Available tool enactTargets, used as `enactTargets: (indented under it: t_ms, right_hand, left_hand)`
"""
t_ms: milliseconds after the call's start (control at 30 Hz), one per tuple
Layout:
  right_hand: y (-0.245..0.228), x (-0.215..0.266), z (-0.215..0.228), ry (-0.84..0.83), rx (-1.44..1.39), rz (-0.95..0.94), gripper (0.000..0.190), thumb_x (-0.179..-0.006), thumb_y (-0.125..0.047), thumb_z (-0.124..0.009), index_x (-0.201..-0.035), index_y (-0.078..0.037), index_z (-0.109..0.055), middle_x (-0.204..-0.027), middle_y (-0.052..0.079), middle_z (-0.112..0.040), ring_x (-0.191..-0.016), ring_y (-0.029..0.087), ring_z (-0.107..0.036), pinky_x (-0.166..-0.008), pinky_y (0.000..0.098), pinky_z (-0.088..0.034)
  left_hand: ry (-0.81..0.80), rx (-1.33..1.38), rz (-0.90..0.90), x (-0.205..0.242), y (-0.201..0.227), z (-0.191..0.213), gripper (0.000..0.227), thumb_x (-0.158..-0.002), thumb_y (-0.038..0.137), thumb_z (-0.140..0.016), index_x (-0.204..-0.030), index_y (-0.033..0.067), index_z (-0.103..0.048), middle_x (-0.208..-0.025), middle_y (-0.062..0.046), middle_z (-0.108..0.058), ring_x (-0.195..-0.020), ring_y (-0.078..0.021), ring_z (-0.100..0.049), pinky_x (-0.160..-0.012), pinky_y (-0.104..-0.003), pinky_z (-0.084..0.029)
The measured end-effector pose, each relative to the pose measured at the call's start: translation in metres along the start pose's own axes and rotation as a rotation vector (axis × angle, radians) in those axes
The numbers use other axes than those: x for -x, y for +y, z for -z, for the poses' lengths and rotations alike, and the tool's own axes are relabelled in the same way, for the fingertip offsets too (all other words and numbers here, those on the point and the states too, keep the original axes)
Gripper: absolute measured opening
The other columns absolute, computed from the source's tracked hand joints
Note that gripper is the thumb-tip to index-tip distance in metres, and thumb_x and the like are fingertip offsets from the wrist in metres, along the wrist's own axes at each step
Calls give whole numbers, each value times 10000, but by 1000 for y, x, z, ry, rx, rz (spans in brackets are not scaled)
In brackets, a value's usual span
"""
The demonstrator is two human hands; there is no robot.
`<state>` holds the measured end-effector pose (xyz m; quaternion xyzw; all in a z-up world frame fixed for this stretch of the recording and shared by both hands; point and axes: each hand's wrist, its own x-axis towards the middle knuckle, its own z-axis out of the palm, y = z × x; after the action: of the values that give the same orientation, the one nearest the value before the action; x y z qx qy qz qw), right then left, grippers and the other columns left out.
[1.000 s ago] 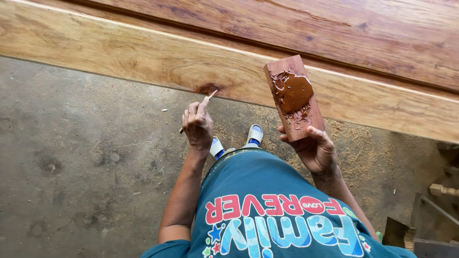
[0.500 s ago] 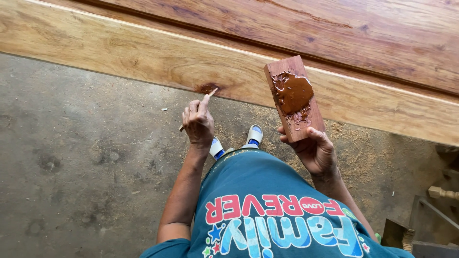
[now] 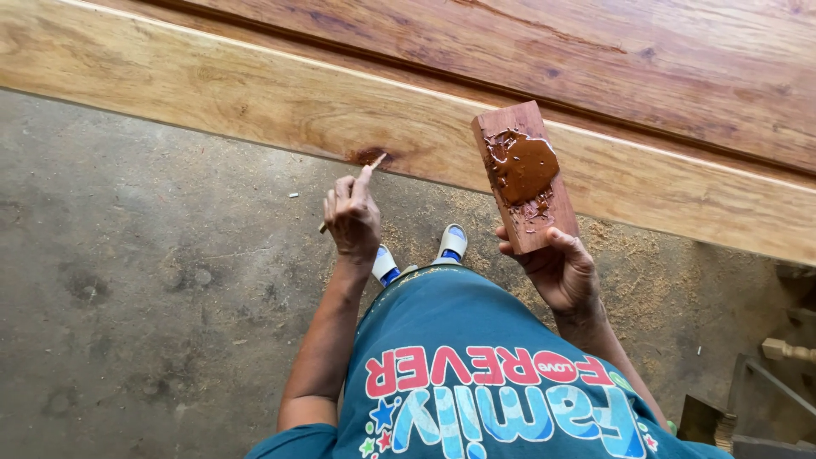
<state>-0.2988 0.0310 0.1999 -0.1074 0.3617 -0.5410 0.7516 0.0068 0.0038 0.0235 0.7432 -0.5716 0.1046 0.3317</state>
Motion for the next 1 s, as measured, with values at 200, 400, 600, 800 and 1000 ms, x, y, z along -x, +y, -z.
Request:
enactTargets:
  t_ms: [200, 400, 600, 800, 1000]
  right_hand:
    - [-1, 3, -2, -18, 3, -16, 548, -880, -116, -609, -1403, 37, -548, -1292, 314, -638, -1073, 565, -651, -930, 676, -535]
    - [-3, 4, -1, -9, 17, -16, 545, -881, -108, -602, -1401, 47, -548, -1287, 315, -640, -1073, 571, -648, -930, 687, -525]
    - [-2, 1, 6, -11, 7, 6, 566, -874, -119, -613, -1412, 40, -536, -1296, 328, -630, -1072, 578, -645, -931, 694, -524]
    - [-2, 1, 8, -16, 18, -3, 563, -882, -128, -601, -1413, 46, -535, -1302, 321, -629, -1091, 575, -639, -944, 684, -517]
    - [-3, 4, 2, -18, 19, -12, 549, -888, -127, -599, -1405, 45, -539, -1294, 319, -633, -1097, 573, -638, -953, 687, -514]
  left_hand:
    - [8, -77, -31, 10, -2, -23, 281, -923, 112, -697, -1134, 283, -768, -914, 26, -575, -723, -191, -556, -649, -343, -441]
    - [19, -76, 43, 3, -30, -40, 321, -887, 50, -706, -1146, 226, -774, -927, -8, -602, -726, -217, -590, -644, -356, -469]
    - [-4, -84, 0, 4, -10, -22, 328, -903, 73, -688, -1155, 270, -763, -921, 7, -585, -733, -218, -585, -656, -368, -464]
    - [-4, -87, 58, 1, -31, -37, 308, -913, 61, -681, -1147, 238, -774, -913, 6, -597, -726, -200, -589, -650, -342, -465]
    - [-14, -75, 28, 2, -19, -28, 297, -915, 94, -688, -1148, 263, -763, -924, 15, -596, -737, -212, -597, -654, -361, -472]
